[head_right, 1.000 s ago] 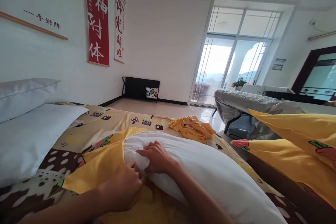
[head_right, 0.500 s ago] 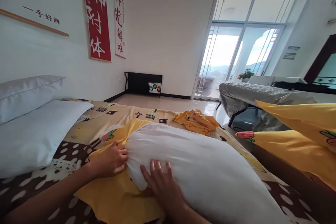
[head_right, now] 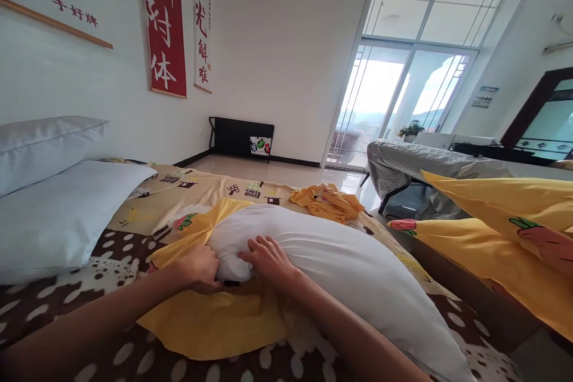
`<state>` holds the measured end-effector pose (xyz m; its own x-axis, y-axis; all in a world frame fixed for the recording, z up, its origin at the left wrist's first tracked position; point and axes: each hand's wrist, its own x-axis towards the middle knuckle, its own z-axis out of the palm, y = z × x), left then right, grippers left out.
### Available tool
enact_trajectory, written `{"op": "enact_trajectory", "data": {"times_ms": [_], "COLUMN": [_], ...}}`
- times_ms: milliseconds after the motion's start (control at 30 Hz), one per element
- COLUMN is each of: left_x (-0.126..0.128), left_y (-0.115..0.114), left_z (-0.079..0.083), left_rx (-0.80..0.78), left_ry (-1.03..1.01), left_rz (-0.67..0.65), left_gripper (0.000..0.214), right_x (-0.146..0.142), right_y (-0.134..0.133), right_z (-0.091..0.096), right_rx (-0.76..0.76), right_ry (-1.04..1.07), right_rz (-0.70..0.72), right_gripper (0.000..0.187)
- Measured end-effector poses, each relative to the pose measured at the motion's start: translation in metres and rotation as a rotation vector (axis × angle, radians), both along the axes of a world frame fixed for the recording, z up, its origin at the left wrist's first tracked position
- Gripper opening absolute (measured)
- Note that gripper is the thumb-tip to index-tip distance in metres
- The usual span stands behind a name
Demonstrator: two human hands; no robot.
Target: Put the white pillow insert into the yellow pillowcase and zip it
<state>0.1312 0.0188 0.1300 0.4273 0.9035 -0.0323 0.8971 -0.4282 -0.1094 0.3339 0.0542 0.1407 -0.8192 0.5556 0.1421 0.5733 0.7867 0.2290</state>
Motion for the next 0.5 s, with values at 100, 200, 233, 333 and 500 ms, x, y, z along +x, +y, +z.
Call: {"op": "enact_trajectory", "data": {"times_ms": [100,200,233,333,500], "left_x": [0.005,0.014,0.019,0.040,0.069], "left_y": [0.000,-0.001,-0.001,0.001,0.006], "left_z": [0.003,0.011,0.015,0.028,0.053], "left_rx": [-0.018,0.022,0.047,0.190,0.347], "left_ry": [0.059,0.022,0.005,-0.077,-0.238], "left_rz": [0.039,0.022,0.008,-0.078,-0.103], "left_gripper": [0.038,0.034,0.035,0.037,0.039], "right_x": [-0.007,-0.019,-0.024,-0.041,-0.054], "right_y": [0.009,0.019,0.022,0.033,0.059], "right_z": [0.021,0.042,0.049,0.063,0.062], "right_rx": [-0.047,-0.080,-0.093,-0.175,-0.349], "right_ry": [-0.002,-0.001,0.004,0.058,0.130], "right_rz": [-0.029,-0.037,-0.047,-0.113,-0.170], "right_gripper": [0.039,0.036,0.034,0.027,0.019]}}
